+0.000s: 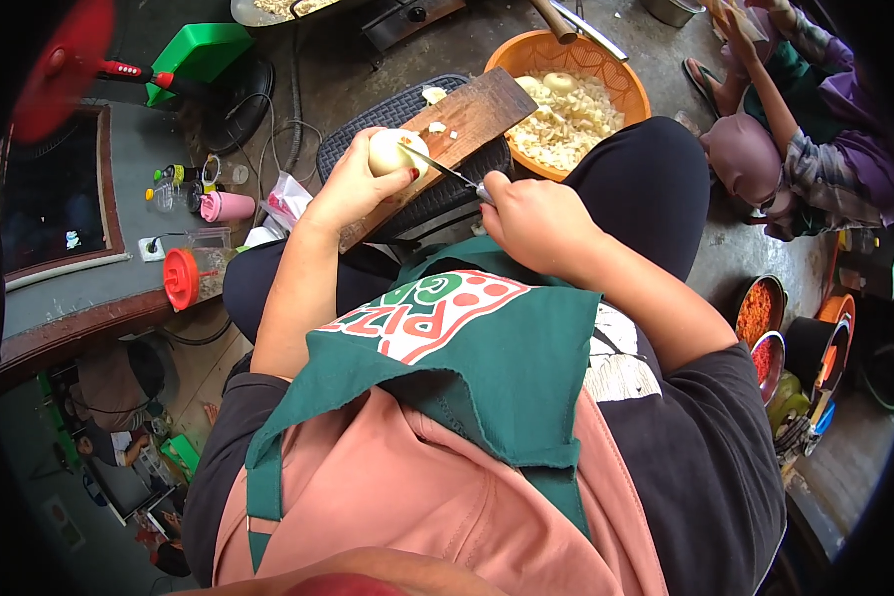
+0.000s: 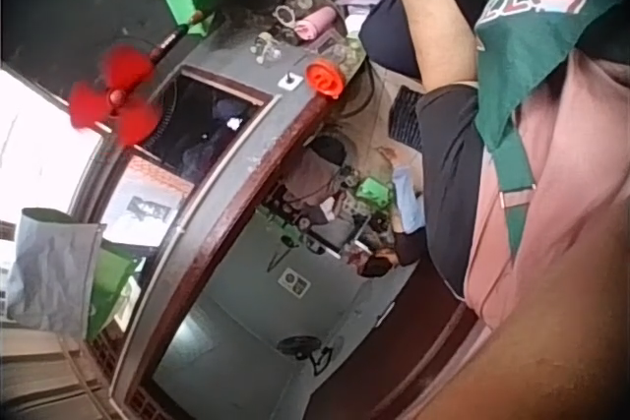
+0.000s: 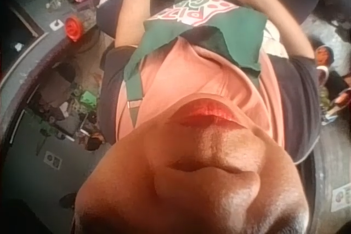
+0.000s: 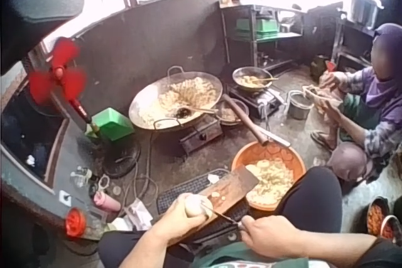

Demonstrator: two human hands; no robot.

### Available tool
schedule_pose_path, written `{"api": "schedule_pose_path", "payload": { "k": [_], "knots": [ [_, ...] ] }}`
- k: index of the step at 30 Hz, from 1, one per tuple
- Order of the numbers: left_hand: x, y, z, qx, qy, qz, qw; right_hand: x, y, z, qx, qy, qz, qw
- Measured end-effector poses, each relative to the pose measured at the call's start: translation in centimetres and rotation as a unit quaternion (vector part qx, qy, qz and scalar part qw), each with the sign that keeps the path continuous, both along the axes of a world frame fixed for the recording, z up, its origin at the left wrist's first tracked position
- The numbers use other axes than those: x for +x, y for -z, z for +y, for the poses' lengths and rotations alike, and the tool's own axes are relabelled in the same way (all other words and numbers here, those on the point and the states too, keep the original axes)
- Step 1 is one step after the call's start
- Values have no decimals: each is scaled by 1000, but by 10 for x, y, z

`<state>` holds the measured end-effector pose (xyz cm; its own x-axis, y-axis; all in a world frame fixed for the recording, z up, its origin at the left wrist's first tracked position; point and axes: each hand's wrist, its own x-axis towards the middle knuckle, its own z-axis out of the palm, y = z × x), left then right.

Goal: Peel and slice onions using a cleaver.

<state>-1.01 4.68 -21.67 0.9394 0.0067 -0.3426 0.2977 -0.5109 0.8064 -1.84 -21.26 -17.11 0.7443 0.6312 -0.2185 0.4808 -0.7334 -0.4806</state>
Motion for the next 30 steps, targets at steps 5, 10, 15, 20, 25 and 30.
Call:
{"api": "schedule_pose_path", "payload": {
  "k": [5,10,15,20,25,30],
  "knots": [
    [2,-4,-6,41,-13,8,999,1,-7,-2,-19,-8,-3,1000],
    [1,-6,-10,60,-4,-11,998,5,-16,-5,-51,-26,27,998],
    [4,-7,-11,52,-7,-13,999,14,-18,-2,-55,-33,50,997],
    [5,2,-8,35,-13,-16,999,20,-29,7,-78,-35,62,994],
    [7,14,-3,36,-13,-16,999,20,-23,17,-67,-22,67,995],
    [4,24,-5,83,-20,-59,995,19,-25,13,-60,-21,55,996]
  ]
}}
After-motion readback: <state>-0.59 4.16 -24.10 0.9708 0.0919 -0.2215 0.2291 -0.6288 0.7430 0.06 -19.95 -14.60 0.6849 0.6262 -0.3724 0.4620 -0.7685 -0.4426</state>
